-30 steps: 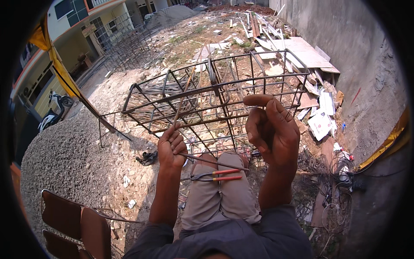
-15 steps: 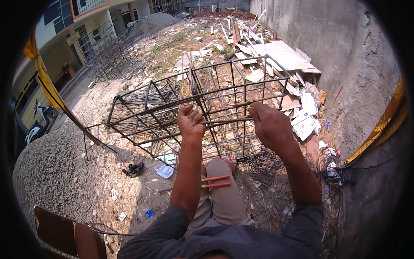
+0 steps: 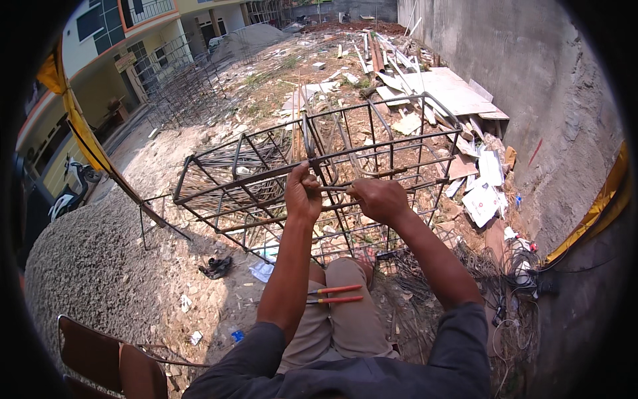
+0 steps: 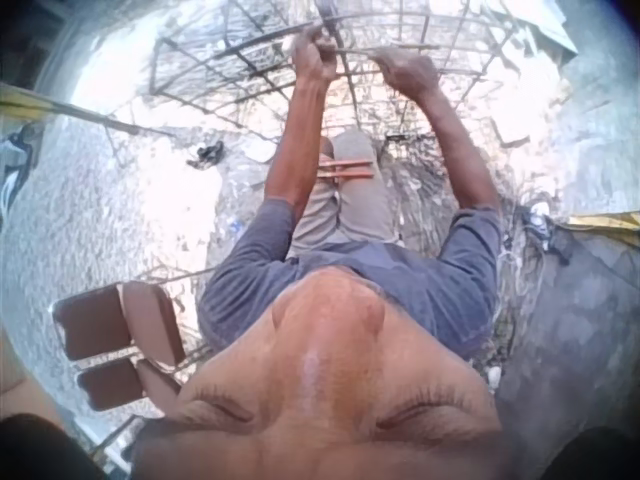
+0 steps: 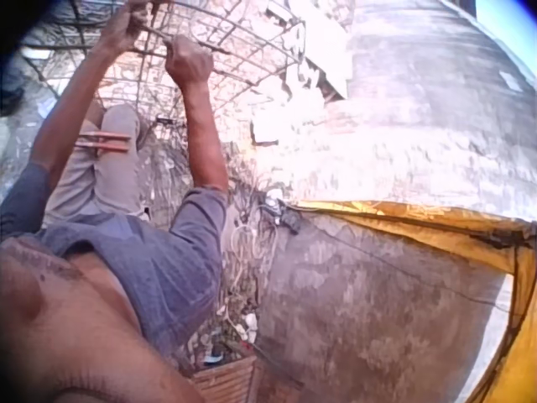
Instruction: The person is assembling a metal frame structure by hand. They are using pliers to bend and secure metal wires at the joints of the frame.
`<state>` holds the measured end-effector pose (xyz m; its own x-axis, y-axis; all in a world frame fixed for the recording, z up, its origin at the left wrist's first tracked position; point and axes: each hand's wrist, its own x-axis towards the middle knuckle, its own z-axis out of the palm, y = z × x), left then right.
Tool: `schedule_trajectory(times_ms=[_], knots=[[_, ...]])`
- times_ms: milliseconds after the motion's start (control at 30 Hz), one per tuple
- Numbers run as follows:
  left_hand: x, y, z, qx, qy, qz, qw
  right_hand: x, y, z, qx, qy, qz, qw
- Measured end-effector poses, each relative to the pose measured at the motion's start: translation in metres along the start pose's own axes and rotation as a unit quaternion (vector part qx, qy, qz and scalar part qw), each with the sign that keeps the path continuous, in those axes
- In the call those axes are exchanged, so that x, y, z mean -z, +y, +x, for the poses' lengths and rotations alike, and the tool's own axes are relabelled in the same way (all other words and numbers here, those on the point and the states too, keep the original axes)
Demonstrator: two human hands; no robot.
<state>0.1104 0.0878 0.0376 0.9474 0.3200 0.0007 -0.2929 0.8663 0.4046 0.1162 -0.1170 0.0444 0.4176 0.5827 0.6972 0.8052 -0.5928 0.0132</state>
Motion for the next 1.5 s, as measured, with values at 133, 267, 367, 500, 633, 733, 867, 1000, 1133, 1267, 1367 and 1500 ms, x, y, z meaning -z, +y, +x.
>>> schedule_trajectory(times_ms=[133, 267, 367, 500, 633, 733, 867, 1000, 1133, 1267, 1367, 1500], knots=[[0.016, 0.010, 0.010, -0.021, -0.022, 0.149, 0.988, -0.005, 0.016, 0.016, 0.066, 0.055, -0.040, 0.996], [0.032, 0.020, 0.019, 0.007, -0.041, 0.226, 0.973, 0.005, 0.022, 0.032, 0.100, 0.040, -0.091, 0.990], [0.030, 0.020, 0.017, 0.014, -0.065, 0.228, 0.971, 0.013, 0.029, 0.038, 0.115, 0.012, -0.106, 0.988], [0.040, 0.030, 0.029, 0.005, -0.168, 0.213, 0.962, 0.013, 0.031, 0.049, 0.149, 0.033, -0.100, 0.983], [0.041, 0.029, 0.035, 0.024, -0.196, 0.213, 0.957, 0.013, 0.034, 0.054, 0.129, 0.013, -0.127, 0.983], [0.040, 0.026, 0.039, 0.029, -0.209, 0.189, 0.959, 0.014, 0.032, 0.056, 0.121, 0.002, -0.152, 0.981], [0.053, 0.021, 0.049, 0.016, -0.226, 0.172, 0.959, 0.007, 0.033, 0.050, 0.120, 0.036, -0.130, 0.984], [0.044, 0.021, 0.043, 0.035, -0.209, 0.185, 0.959, 0.000, 0.037, 0.042, 0.112, 0.040, -0.136, 0.984], [0.032, 0.029, 0.040, 0.056, -0.208, 0.214, 0.953, -0.004, 0.046, 0.044, 0.153, 0.091, -0.244, 0.953], [0.029, 0.033, 0.035, 0.071, -0.207, 0.218, 0.951, -0.006, 0.044, 0.047, 0.147, 0.077, -0.183, 0.969], [0.045, 0.037, 0.037, 0.066, -0.249, 0.195, 0.946, -0.018, 0.011, 0.042, 0.131, 0.122, -0.139, 0.974], [0.039, 0.034, 0.029, 0.059, -0.254, 0.199, 0.945, -0.050, -0.030, 0.006, -0.003, 0.092, 0.016, 0.996]])
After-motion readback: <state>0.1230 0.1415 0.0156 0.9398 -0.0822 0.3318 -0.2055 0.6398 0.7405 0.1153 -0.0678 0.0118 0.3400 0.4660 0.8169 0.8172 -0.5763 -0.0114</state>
